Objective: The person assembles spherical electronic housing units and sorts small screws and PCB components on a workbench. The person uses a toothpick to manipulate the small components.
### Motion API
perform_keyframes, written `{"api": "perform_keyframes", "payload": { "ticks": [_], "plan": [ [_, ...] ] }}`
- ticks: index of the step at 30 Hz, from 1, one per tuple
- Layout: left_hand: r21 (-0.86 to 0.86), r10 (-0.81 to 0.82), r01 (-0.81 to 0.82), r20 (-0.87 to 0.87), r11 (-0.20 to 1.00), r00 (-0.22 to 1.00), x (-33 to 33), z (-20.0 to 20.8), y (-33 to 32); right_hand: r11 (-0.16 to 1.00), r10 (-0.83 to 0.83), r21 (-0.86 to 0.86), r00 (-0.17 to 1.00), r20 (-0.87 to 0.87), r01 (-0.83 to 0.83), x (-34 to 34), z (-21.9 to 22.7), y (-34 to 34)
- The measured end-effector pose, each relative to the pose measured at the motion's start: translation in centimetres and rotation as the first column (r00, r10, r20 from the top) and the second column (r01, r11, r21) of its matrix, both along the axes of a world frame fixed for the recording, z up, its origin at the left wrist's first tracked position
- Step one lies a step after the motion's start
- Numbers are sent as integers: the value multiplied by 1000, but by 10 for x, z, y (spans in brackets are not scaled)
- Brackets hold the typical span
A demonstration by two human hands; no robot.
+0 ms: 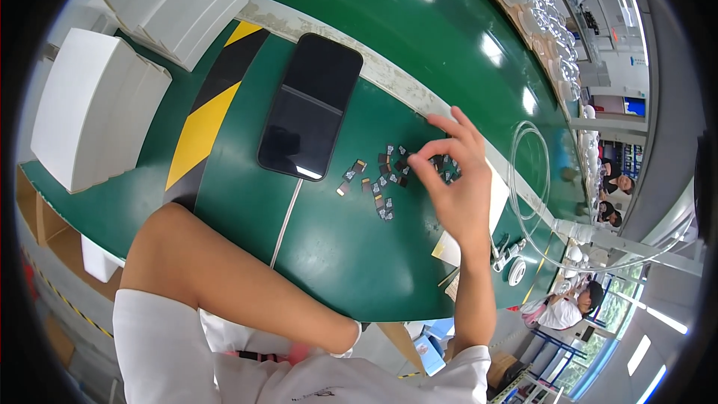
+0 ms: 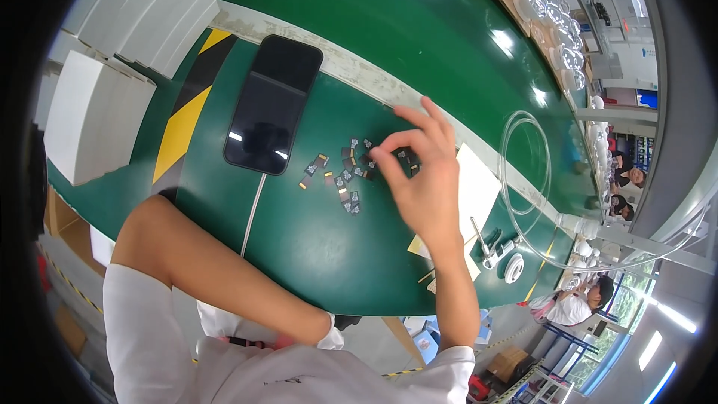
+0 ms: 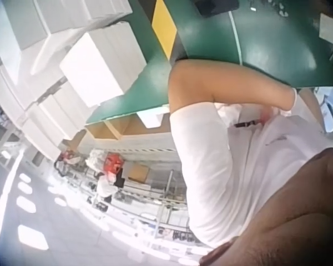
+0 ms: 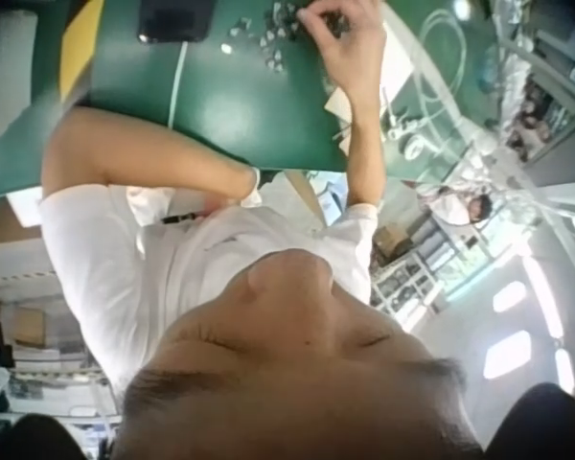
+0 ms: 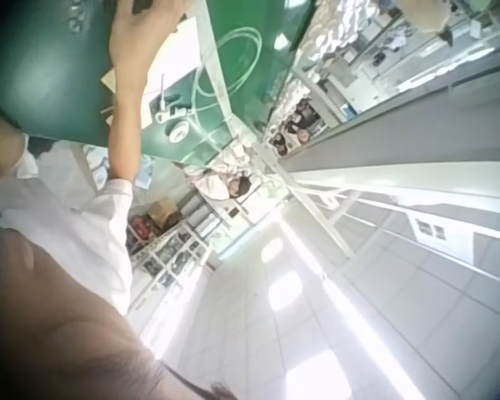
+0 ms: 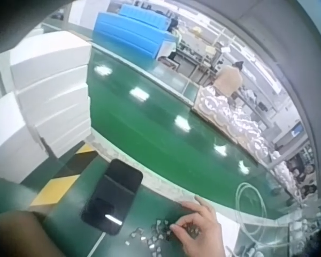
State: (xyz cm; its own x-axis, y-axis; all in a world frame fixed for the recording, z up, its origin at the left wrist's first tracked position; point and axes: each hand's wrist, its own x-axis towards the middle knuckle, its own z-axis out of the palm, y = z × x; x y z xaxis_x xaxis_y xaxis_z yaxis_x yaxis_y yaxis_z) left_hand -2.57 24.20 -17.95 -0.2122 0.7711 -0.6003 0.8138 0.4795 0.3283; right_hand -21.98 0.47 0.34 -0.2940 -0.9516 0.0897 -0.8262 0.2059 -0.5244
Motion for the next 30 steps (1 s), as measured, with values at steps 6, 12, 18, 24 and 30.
{"api": "perform_keyframes", "payload": {
  "ticks": [6,12,18,24,30],
  "plan": [
    [245,-103,63,153,968,983,-9,-15,12,996,-91,-19,994,-55,90,-20,-8,-2],
    [245,-87,42,177,969,980,8,-39,32,989,-97,-126,981,-168,77,-26,-22,4],
    [238,-54,1,215,971,975,19,-74,68,975,111,-149,947,-301,-162,-10,-31,32],
    [160,-352,346,5,924,936,15,-40,29,957,269,-30,924,-272,-287,-9,-32,33],
    [-60,-602,782,-676,620,425,33,-40,10,968,240,-9,929,-283,-253,-16,-32,41]
  ]
}}
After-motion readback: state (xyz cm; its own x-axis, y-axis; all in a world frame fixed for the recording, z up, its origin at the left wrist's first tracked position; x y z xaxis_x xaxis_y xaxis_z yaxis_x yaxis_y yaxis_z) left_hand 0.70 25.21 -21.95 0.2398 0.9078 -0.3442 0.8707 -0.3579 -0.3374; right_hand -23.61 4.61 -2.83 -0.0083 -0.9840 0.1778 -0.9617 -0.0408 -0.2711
